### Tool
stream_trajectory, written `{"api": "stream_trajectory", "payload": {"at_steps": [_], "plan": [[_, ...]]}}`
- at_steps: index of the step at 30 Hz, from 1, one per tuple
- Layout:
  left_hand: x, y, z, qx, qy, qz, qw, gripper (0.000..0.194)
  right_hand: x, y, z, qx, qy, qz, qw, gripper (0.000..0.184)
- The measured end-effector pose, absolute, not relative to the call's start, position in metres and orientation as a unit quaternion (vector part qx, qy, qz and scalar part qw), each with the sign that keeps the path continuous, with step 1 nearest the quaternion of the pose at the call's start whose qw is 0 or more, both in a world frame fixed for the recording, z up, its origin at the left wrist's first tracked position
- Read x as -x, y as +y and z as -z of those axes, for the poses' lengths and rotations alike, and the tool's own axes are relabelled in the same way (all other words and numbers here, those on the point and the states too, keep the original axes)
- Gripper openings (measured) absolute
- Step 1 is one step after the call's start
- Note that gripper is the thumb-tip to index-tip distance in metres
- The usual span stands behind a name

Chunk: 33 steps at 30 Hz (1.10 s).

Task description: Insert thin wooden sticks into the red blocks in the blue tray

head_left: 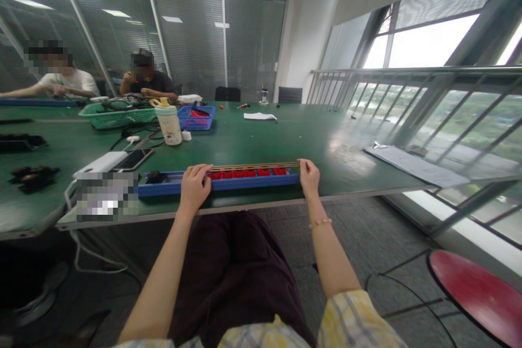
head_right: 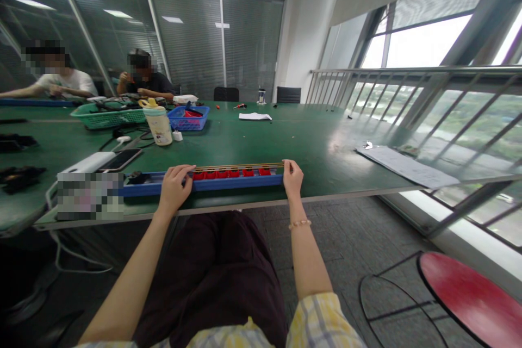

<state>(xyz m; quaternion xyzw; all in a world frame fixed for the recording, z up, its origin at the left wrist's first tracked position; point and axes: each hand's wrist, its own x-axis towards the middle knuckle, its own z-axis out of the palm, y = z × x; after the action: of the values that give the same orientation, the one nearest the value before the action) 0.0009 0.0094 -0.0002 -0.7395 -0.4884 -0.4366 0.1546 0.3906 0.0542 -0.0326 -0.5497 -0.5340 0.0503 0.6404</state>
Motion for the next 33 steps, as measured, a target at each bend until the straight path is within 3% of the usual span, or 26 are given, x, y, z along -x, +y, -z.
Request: {"api": "stream_trajectory", "payload": {"at_steps": [13,21,33], "plan": [[0.000,0.011,0.002,0.731,-0.500,0.433,0.168,0.034,-0.393,0.060,0.039,0.579,-0.478,-0.049,0.659,0.060],[-0.001,0.011,0.000,0.728,-0.506,0.432,0.165,0.033,-0.390,0.049,0.031,0.622,-0.501,0.020,0.602,0.059],[-0.002,0.010,0.001,0.714,-0.519,0.441,0.163,0.031,-0.392,0.052,0.033,0.606,-0.519,0.029,0.603,0.066]]}}
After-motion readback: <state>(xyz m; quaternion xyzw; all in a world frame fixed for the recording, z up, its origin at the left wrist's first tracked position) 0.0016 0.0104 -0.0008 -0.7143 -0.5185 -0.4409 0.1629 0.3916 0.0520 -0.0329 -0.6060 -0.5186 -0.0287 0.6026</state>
